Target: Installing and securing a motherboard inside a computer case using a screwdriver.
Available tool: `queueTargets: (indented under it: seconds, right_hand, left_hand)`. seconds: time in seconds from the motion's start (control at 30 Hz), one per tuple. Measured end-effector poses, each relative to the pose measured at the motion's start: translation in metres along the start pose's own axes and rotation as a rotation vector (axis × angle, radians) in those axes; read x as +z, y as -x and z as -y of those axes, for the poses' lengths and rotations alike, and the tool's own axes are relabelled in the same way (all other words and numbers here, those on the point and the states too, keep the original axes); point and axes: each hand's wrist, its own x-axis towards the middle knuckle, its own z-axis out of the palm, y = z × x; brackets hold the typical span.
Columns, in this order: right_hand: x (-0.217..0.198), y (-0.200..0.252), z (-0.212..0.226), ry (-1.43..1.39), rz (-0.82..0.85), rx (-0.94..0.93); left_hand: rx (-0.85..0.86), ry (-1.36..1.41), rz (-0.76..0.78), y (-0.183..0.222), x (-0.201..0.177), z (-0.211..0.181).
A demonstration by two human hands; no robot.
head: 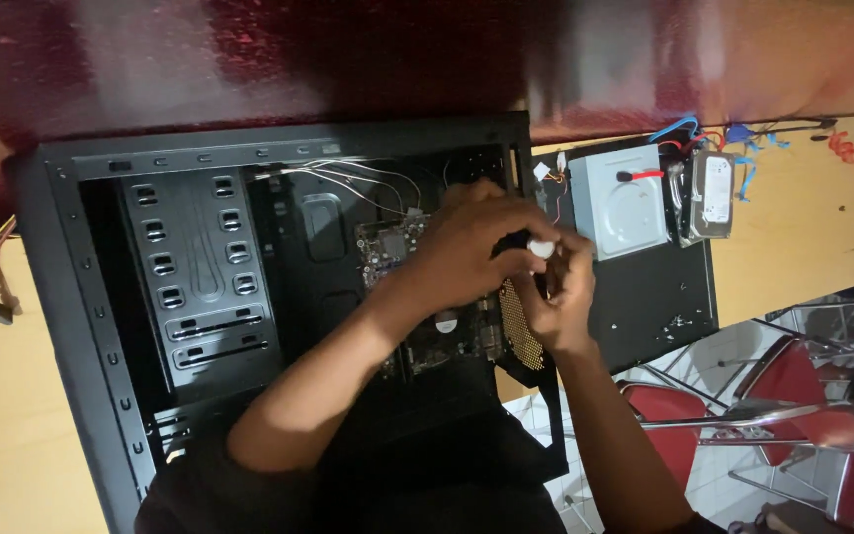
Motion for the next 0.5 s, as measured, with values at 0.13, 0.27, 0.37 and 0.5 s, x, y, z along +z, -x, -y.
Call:
queueTargets:
  seconds: [0.13,0.27,0.37,0.5]
  right_hand:
    - [0.003,-0.007,0.012,0.053,0.002,-0.045]
    - [-0.012,-0.039,0.048,0.503,0.267,-0.124]
    - [-0.019,-0.065,0.075,0.983,0.548,-0.17]
    - [-0.012,-0.073,0.07,1.411,0.824,-0.511]
  left_hand:
    - [-0.021,-0.046,-0.018,0.0,-0.01,0.012]
    - [-0.168,-0.136,-0.101,0.009,-0.036,0.025]
    - [-0.383,-0.434,0.035,0.034,-0.046,0.056]
    - [-0.811,-0.621,0.374,0.066,-0.053,0.084]
